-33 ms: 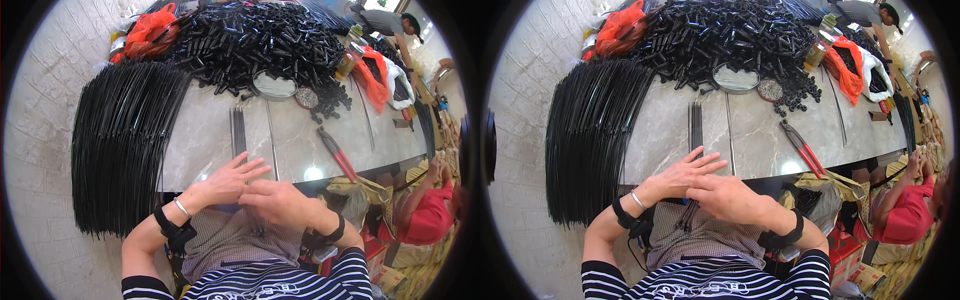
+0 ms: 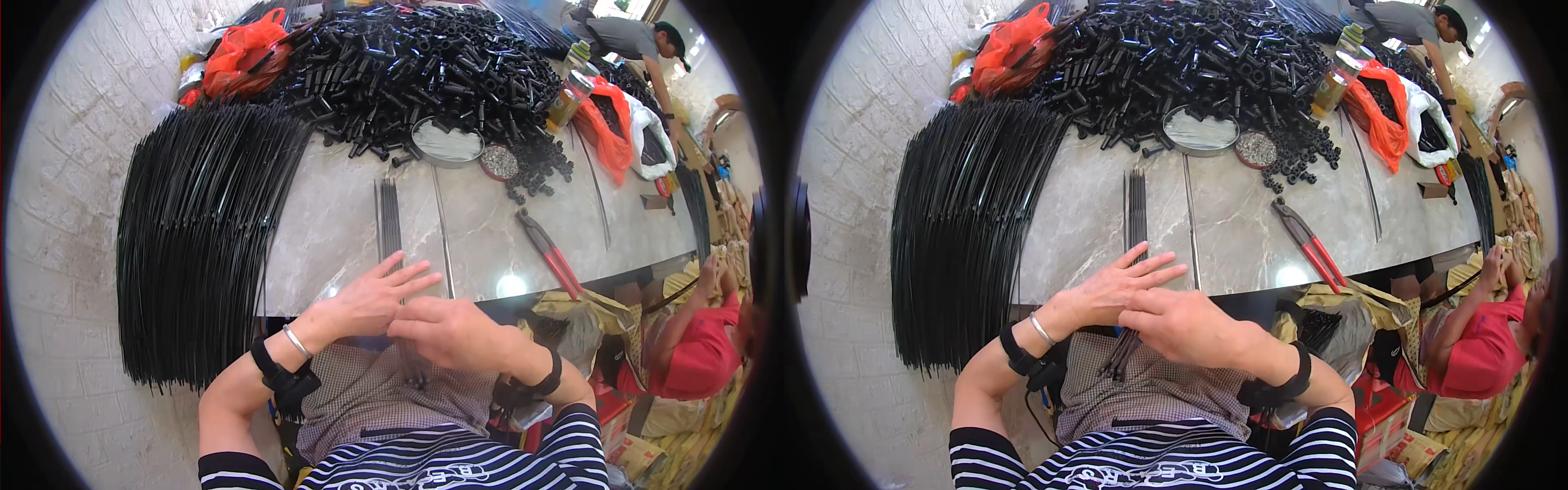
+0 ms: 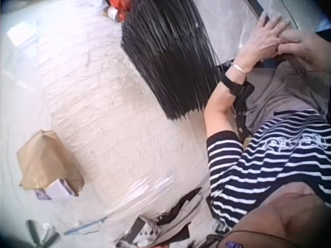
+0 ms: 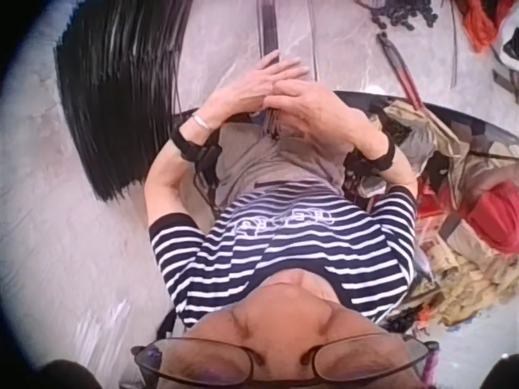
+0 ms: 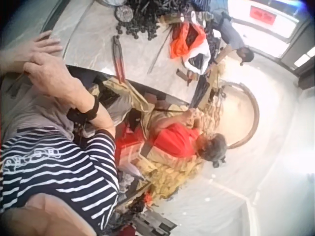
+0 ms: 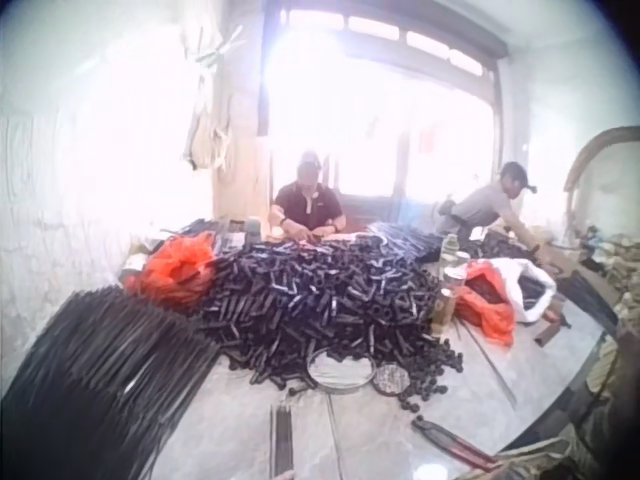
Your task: Assemble umbrella rib segments and attach plastic tips or joints.
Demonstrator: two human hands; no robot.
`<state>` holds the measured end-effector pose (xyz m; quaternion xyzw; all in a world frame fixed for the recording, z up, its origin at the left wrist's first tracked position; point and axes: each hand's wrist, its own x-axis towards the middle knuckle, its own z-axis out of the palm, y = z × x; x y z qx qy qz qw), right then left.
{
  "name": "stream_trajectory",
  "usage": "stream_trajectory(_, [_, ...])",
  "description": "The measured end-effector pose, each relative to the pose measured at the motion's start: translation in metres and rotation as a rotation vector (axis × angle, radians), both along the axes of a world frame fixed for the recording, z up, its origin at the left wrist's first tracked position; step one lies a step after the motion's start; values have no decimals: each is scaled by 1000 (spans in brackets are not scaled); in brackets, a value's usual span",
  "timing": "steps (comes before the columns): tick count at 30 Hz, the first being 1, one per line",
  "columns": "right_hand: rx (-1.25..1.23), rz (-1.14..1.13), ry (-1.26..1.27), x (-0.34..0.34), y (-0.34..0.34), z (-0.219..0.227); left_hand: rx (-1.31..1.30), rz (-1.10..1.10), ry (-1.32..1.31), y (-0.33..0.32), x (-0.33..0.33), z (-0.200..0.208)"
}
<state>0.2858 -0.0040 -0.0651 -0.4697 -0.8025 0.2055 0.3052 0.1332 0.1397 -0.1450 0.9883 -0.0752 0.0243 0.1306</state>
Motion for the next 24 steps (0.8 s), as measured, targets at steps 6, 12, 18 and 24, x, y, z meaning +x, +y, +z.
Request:
stream_trajectory(6, [-4, 65, 32, 2, 10, -6, -114, -12, -15, 0, 2, 4])
stream_trajectory(12, [-431, 354, 336, 58, 61, -3, 23, -87, -73, 4, 1, 8])
stream_trajectory(18, [134, -175, -550, 51, 103, -65, -102, -36, -39, 4, 2, 10])
stream_trajectory(24, [35, -189, -362, 51, 107, -57, -135, -33, -68, 3, 0, 6])
